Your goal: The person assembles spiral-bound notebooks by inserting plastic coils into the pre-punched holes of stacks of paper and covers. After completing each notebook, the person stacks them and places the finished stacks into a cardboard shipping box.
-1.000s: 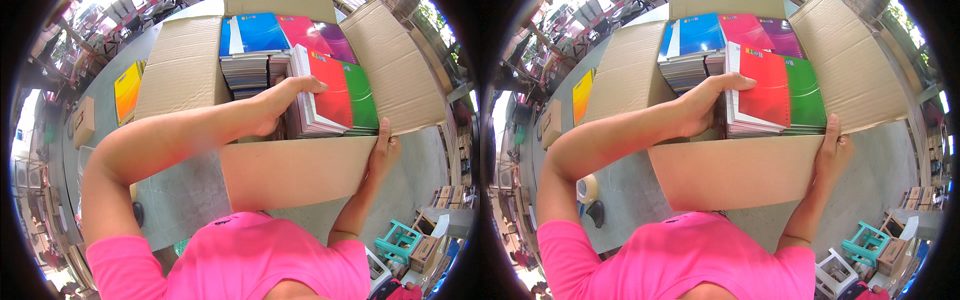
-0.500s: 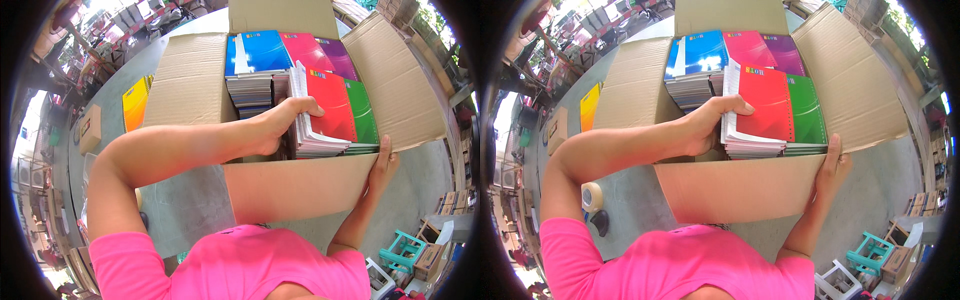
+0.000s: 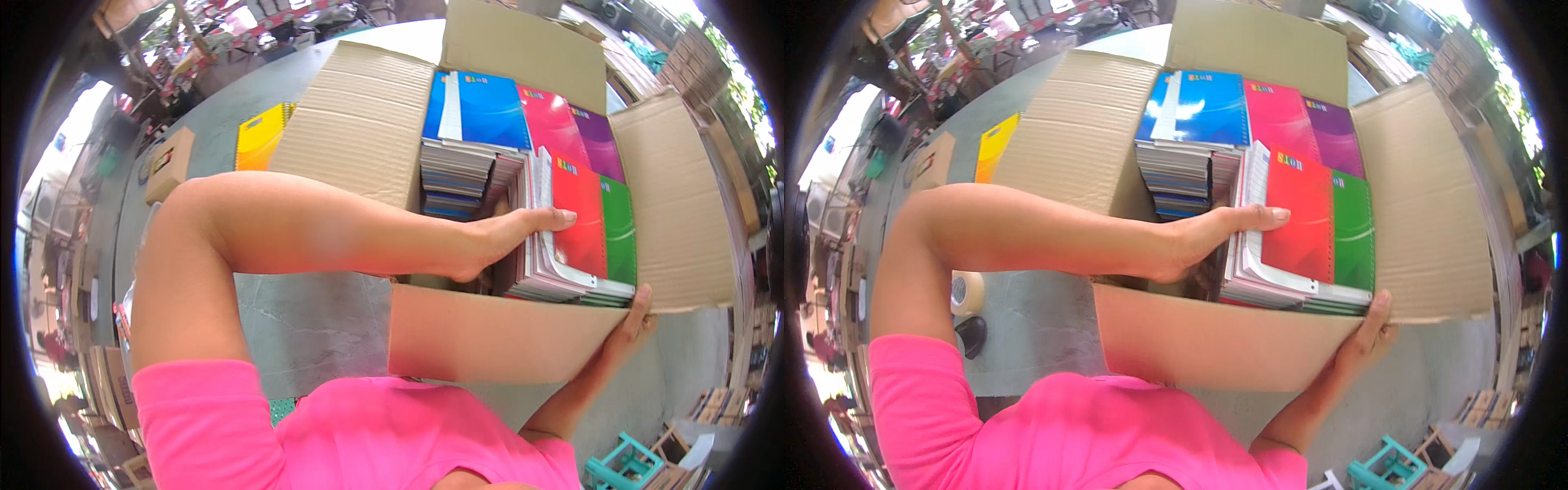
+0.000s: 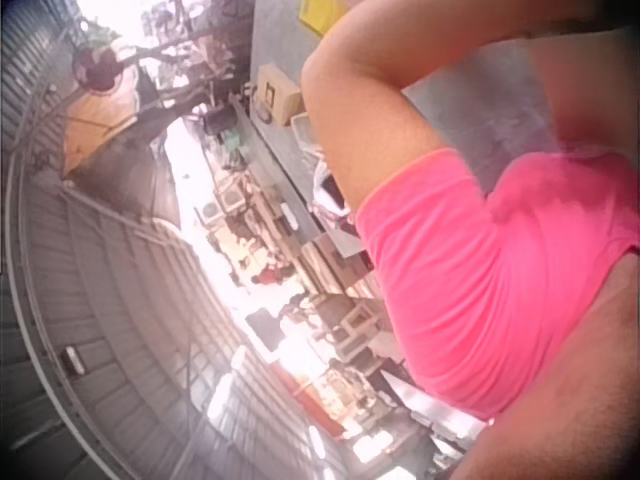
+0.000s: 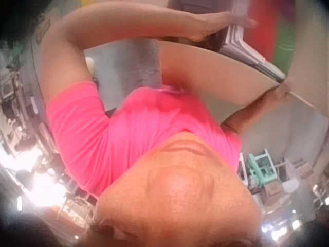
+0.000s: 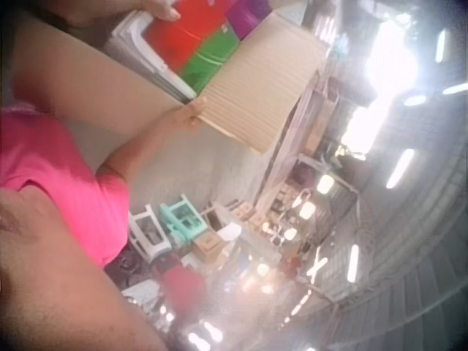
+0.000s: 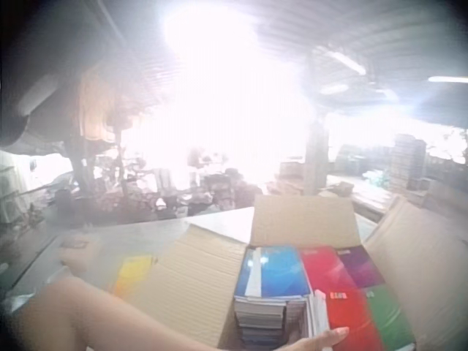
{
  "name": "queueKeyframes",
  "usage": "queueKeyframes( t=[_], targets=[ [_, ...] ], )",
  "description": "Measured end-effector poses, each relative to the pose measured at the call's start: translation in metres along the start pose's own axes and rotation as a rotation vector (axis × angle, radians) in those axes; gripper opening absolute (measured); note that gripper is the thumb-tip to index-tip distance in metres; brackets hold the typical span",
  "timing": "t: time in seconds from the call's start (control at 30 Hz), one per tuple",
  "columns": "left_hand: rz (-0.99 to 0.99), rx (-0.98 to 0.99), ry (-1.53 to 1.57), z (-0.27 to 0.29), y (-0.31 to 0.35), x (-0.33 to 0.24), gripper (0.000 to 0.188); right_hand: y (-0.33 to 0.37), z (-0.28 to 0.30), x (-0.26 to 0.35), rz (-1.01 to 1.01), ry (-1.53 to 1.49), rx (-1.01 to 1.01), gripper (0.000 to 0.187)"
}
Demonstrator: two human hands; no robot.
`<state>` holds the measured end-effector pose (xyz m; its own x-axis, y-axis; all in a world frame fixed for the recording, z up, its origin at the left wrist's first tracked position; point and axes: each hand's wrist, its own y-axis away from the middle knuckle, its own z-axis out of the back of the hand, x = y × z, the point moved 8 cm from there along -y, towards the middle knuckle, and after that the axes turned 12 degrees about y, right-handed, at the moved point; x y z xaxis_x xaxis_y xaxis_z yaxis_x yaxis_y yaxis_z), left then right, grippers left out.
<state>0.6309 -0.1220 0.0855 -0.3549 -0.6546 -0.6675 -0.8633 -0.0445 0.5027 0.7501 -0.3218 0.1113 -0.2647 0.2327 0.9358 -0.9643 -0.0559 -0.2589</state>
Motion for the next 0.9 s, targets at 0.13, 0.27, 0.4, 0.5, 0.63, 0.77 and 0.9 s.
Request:
queueKeyframes(
  t=[0.13,0.27,0.4,0.5,0.63,0.77,0.9],
  targets=[
    [-0.021,-0.065,0.011,0.006,0.003,-0.003,0.073,0.004,-0.004,-0.004,-0.026,-0.057,0.025,0.047],
    [0.006,-0.075,0.083,-0.002,0.015,-0.007,0.061,0.006,-0.007,-0.006,-0.017,-0.139,-0.027,0.047],
    [-0.047,-0.042,0.193,-0.003,-0.001,0.002,0.050,0.006,-0.008,-0.007,-0.001,-0.155,-0.074,0.049],
    [-0.027,-0.038,0.212,-0.002,-0.001,0.001,0.060,0.001,-0.006,-0.013,-0.014,-0.139,-0.018,0.051],
    [-0.092,-0.086,0.217,0.004,-0.001,-0.007,0.078,-0.001,-0.004,-0.005,0.003,-0.099,0.018,0.052],
    [-0.234,0.049,0.310,-0.012,0.026,-0.035,0.061,-0.002,-0.006,-0.007,-0.046,-0.078,0.032,0.051],
    [-0.368,0.148,0.394,-0.014,0.089,-0.061,0.043,-0.006,-0.009,-0.019,-0.068,-0.139,-0.010,0.050]
  ],
)
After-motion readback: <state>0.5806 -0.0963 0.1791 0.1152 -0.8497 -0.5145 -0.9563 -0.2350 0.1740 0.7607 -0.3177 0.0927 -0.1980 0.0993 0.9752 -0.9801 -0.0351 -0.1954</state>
